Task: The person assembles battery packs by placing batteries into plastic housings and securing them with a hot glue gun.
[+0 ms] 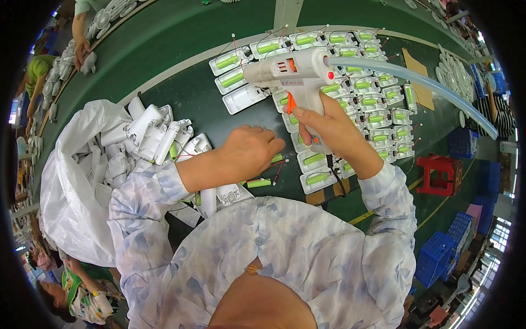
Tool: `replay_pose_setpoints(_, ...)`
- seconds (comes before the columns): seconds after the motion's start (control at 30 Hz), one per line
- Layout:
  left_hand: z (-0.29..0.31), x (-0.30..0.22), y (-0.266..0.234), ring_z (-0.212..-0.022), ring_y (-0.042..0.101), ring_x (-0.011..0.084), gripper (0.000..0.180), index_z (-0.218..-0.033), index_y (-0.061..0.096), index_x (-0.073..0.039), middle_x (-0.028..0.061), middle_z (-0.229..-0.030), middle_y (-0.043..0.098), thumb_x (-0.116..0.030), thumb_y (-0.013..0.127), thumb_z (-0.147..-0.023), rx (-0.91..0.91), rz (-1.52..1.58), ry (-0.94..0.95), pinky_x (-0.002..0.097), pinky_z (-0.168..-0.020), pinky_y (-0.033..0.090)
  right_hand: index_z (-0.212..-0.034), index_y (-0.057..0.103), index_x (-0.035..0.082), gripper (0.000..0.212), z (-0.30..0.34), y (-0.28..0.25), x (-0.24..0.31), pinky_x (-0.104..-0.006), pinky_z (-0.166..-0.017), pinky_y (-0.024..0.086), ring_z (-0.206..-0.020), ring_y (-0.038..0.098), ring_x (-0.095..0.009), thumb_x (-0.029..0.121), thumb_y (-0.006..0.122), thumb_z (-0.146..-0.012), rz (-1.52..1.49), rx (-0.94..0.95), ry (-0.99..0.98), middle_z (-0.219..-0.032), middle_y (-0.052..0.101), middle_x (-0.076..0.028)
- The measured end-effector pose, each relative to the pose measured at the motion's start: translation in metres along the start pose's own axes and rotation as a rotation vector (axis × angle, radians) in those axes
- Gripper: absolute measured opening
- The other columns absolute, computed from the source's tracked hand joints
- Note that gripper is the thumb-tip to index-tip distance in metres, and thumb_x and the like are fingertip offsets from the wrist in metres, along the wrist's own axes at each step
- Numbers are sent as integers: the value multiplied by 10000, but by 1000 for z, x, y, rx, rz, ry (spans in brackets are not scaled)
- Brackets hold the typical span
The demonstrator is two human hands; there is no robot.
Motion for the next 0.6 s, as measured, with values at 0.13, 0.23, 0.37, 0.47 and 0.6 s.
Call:
replay_pose_setpoints(0.13, 1, -6, -2, -794, 661, 273, 218, -913, 662, -68, 84, -832, 635, -183, 718, -737, -25, 41, 17, 392, -673, 508, -1149, 571, 12, 310, -6, 2, -1, -254, -526, 411, -559, 527, -115, 269, 575, -977, 10, 22, -10, -691, 582, -51)
replay_pose_setpoints(0.23, 2, -9, -1, -798, 653, 267, 179, -899, 680, -79, 86, -840, 629, -185, 702, -756, -8, 33, 46, 392, -678, 505, -1141, 578, 12, 301, -11, 6, -1, -249, -525, 402, -551, 516, -112, 267, 568, -981, -3, 21, -26, -686, 578, -45)
replay_pose_setpoints(0.37, 3, -10, 4, -760, 638, 263, 185, -902, 667, -89, 77, -808, 595, -151, 697, -730, -38, 16, 56, 398, -644, 499, -1127, 586, 16, 302, -17, 8, 0, -250, -526, 399, -552, 512, -108, 280, 571, -982, 19, 20, -9, -663, 563, -36)
replay_pose_setpoints(0.47, 3, -12, 7, -757, 638, 259, 183, -899, 667, -92, 78, -809, 594, -155, 699, -731, -37, 11, 68, 396, -643, 499, -1120, 588, 17, 305, -18, 9, -2, -249, -526, 398, -547, 509, -107, 290, 572, -984, 23, 21, -11, -650, 556, -33)
replay_pose_setpoints(0.6, 2, -13, 8, -779, 645, 261, 153, -892, 670, -83, 85, -833, 607, -148, 690, -755, -26, 9, 93, 389, -654, 503, -1109, 592, 18, 305, -14, 6, -2, -250, -518, 398, -534, 503, -107, 296, 573, -986, 55, 6, 0, -639, 550, -31)
Point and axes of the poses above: each hand's wrist, its own z-axis away from the middle knuckle, its own y-axis out of the palm, x = y × z, the point moved 6 cm from there along -z, towards the middle knuckle
